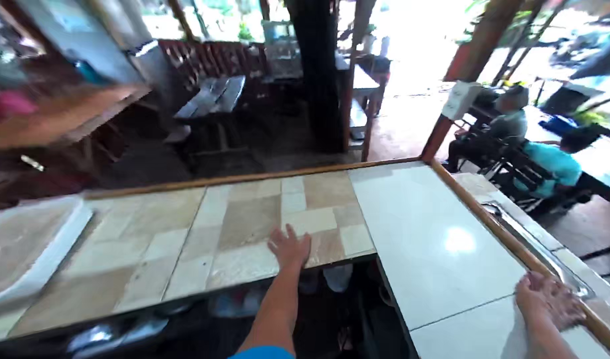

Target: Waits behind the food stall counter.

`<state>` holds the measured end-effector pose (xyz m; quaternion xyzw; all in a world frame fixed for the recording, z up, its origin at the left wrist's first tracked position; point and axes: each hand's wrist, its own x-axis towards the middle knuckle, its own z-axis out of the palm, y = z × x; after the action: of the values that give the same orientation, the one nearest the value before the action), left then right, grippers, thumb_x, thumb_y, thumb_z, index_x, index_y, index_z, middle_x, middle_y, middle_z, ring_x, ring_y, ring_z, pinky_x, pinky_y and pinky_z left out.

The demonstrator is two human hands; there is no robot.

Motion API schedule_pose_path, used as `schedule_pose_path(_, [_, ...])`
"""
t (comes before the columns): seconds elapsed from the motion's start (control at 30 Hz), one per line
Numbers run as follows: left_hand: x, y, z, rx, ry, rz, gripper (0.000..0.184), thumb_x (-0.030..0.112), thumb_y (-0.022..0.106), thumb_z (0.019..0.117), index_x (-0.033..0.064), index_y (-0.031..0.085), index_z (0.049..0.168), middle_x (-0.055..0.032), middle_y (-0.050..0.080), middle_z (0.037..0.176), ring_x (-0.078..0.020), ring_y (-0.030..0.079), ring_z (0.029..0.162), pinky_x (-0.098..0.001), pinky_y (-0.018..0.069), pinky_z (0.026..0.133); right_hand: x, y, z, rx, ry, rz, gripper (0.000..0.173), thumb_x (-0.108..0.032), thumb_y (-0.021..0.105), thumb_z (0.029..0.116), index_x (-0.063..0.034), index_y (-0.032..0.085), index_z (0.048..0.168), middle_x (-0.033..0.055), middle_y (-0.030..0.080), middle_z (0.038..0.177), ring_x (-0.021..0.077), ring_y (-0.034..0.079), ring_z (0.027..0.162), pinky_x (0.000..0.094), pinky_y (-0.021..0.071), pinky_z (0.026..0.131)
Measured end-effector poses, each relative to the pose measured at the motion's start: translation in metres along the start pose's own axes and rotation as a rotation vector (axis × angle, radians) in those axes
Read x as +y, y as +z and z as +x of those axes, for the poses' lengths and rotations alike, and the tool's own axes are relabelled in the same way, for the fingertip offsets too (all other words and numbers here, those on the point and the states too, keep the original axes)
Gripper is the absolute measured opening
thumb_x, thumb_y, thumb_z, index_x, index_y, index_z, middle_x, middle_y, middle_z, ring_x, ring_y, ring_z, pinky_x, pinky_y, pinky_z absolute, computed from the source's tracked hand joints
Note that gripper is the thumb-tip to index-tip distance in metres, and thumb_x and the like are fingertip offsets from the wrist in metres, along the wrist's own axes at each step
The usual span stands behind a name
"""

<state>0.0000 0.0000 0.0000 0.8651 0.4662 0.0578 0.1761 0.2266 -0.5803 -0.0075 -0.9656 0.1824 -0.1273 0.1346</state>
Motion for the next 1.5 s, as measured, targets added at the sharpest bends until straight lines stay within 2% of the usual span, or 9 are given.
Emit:
schedule_pose_path(0.07, [0.002,0.000,0.001,-0.001,-0.015,0.033,0.088,0.066,0.043,0.0989,0.0078,0.025,0.163,-0.0324,0.014,0.165,-0.0505,0.012,0.153,-0.0702,0.0085,0.120,-0.002,0.001,0.001,0.012,0.075,0.023,0.074,-0.054,0.038,0.1047,-0.0070,0.031,0.161,0.0280,0.016,0.167,0.0468,0.013,0.155,0.0690,0.0047,0.121])
schedule_pose_path(0.13, [0.004,0.002,0.004,0.003,-0.019,0.065,0.088,0.068,0.041,0.0987,0.0090,0.026,0.163,-0.0309,0.014,0.166,-0.0494,0.012,0.154,-0.0695,0.0093,0.120,-0.003,0.001,0.000,0.038,0.168,0.031,0.080,-0.059,0.042,0.1015,-0.0108,0.026,0.163,0.0282,0.012,0.168,0.0492,0.012,0.154,0.0703,0.0073,0.120])
schedule_pose_path(0.27, [0.006,0.002,0.003,-0.015,-0.026,0.094,0.089,0.068,0.040,0.0990,0.0085,0.024,0.163,-0.0301,0.012,0.167,-0.0488,0.009,0.154,-0.0685,0.0077,0.121,-0.001,0.002,0.002,-0.001,0.209,0.060,0.082,-0.060,0.044,0.1006,-0.0128,0.023,0.164,0.0243,0.014,0.169,0.0486,0.012,0.154,0.0734,0.0112,0.118])
schedule_pose_path(0.43, [0.012,-0.004,0.001,-0.035,-0.048,0.111,0.086,0.067,0.039,0.0999,0.0111,0.023,0.164,-0.0278,0.011,0.168,-0.0477,0.010,0.155,-0.0674,0.0088,0.121,-0.004,-0.003,0.002,-0.041,0.216,0.067,0.080,-0.058,0.044,0.1019,-0.0129,0.021,0.165,0.0226,0.012,0.169,0.0454,0.012,0.155,0.0707,0.0124,0.119])
schedule_pose_path(0.57, [0.011,-0.004,0.001,-0.065,-0.060,0.117,0.088,0.068,0.038,0.0999,0.0098,0.020,0.164,-0.0298,0.009,0.167,-0.0485,0.009,0.155,-0.0674,0.0081,0.121,0.000,0.001,0.005,-0.032,0.184,0.124,0.085,-0.056,0.051,0.0997,-0.0059,0.024,0.163,0.0245,0.009,0.169,0.0450,0.008,0.156,0.0694,0.0087,0.121])
schedule_pose_path(0.63, [0.011,-0.002,0.003,-0.054,-0.064,0.115,0.088,0.068,0.038,0.0996,0.0099,0.021,0.164,-0.0306,0.009,0.167,-0.0486,0.010,0.154,-0.0671,0.0086,0.121,0.001,0.001,0.006,-0.039,0.182,0.140,0.086,-0.056,0.053,0.0992,-0.0063,0.022,0.163,0.0250,0.008,0.169,0.0445,0.006,0.156,0.0695,0.0066,0.121])
schedule_pose_path(1.1, [0.010,0.002,0.004,-0.080,-0.068,0.165,0.090,0.070,0.034,0.0995,0.0110,0.017,0.165,-0.0283,0.008,0.168,-0.0474,0.008,0.155,-0.0657,0.0079,0.122,0.005,0.012,0.015,-0.034,0.236,0.013,0.083,-0.061,0.044,0.1000,-0.0149,0.020,0.165,0.0242,0.011,0.169,0.0439,0.008,0.156,0.0669,0.0081,0.122])
schedule_pose_path(1.27, [0.008,0.003,0.003,-0.080,-0.054,0.153,0.089,0.069,0.035,0.1004,0.0102,0.017,0.165,-0.0291,0.008,0.167,-0.0482,0.009,0.155,-0.0655,0.0082,0.122,0.000,0.003,0.010,-0.053,0.240,0.004,0.084,-0.060,0.044,0.1009,-0.0113,0.019,0.165,0.0265,0.008,0.169,0.0458,0.007,0.156,0.0665,0.0095,0.122])
schedule_pose_path(1.5, [0.007,0.001,0.003,-0.084,-0.044,0.149,0.088,0.067,0.034,0.1010,0.0088,0.017,0.164,-0.0298,0.008,0.167,-0.0486,0.008,0.155,-0.0654,0.0082,0.122,-0.002,0.003,0.009,-0.047,0.235,0.009,0.082,-0.060,0.041,0.1017,-0.0132,0.018,0.165,0.0248,0.008,0.169,0.0433,0.007,0.157,0.0649,0.0079,0.123])
